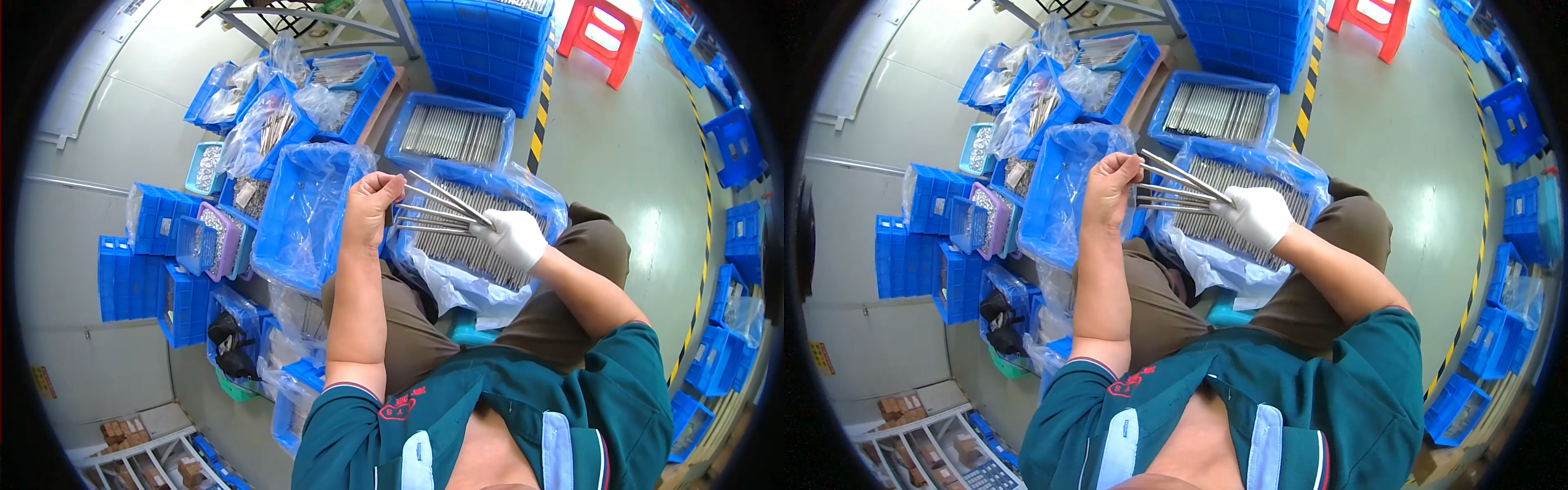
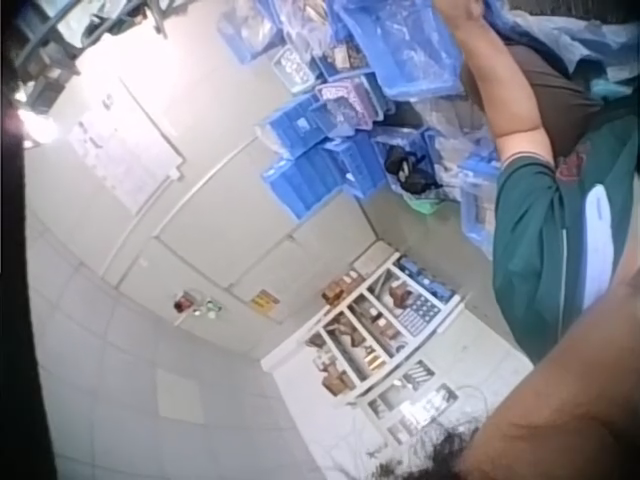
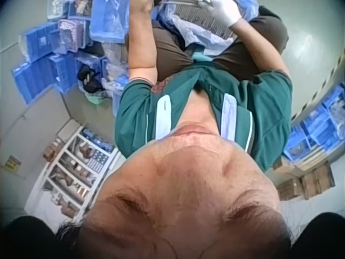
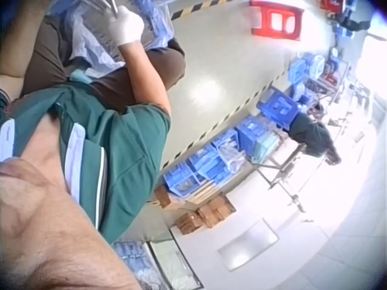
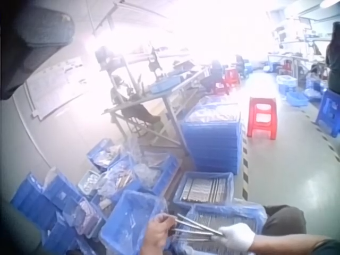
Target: Sorting and organizing metal rods into blue plastic bins.
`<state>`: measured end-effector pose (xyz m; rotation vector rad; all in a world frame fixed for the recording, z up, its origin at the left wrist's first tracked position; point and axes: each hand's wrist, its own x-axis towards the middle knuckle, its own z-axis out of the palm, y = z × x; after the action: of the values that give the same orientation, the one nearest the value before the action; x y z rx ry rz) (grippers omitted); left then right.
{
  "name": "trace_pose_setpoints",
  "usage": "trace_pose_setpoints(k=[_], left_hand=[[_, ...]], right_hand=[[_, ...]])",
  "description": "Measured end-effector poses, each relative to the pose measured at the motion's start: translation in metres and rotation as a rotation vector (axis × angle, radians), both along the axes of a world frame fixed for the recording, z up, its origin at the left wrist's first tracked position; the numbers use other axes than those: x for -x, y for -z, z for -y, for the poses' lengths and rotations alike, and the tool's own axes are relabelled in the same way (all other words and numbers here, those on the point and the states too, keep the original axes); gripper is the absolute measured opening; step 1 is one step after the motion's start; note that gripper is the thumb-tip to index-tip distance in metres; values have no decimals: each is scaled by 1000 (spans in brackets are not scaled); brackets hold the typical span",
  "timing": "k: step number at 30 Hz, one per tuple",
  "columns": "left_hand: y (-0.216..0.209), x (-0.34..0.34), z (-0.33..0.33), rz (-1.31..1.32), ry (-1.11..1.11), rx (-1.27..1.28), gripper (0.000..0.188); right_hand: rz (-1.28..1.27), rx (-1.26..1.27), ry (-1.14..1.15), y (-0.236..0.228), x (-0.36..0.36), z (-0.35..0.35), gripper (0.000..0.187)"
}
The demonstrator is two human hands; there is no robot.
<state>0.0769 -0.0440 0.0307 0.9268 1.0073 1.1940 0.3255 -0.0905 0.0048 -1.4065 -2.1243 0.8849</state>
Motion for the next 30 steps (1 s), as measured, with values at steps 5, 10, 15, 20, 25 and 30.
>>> trace_pose_setpoints(k=[5, 10, 15, 20, 25, 30], left_hand=[[3, 2, 2, 324, 71, 109, 11], [1, 3, 3, 426, 108, 196, 14], [9, 8, 1, 372, 88, 168, 16], [4, 0, 3, 352, 97, 201, 14], [-4, -8, 7, 55, -16, -18, 15], [-9, -13, 10, -91, 44, -32, 14]], right_hand=[[-52, 56, -15, -3, 3, 2, 25], [-45, 49, -24, -4, 2, -2, 24], [-44, 69, -31, -2, 3, -1, 24], [-54, 81, -8, -4, 3, -1, 24], [-96, 147, -4, -1, 4, -5, 26], [-79, 125, -21, 1, 4, -8, 29]])
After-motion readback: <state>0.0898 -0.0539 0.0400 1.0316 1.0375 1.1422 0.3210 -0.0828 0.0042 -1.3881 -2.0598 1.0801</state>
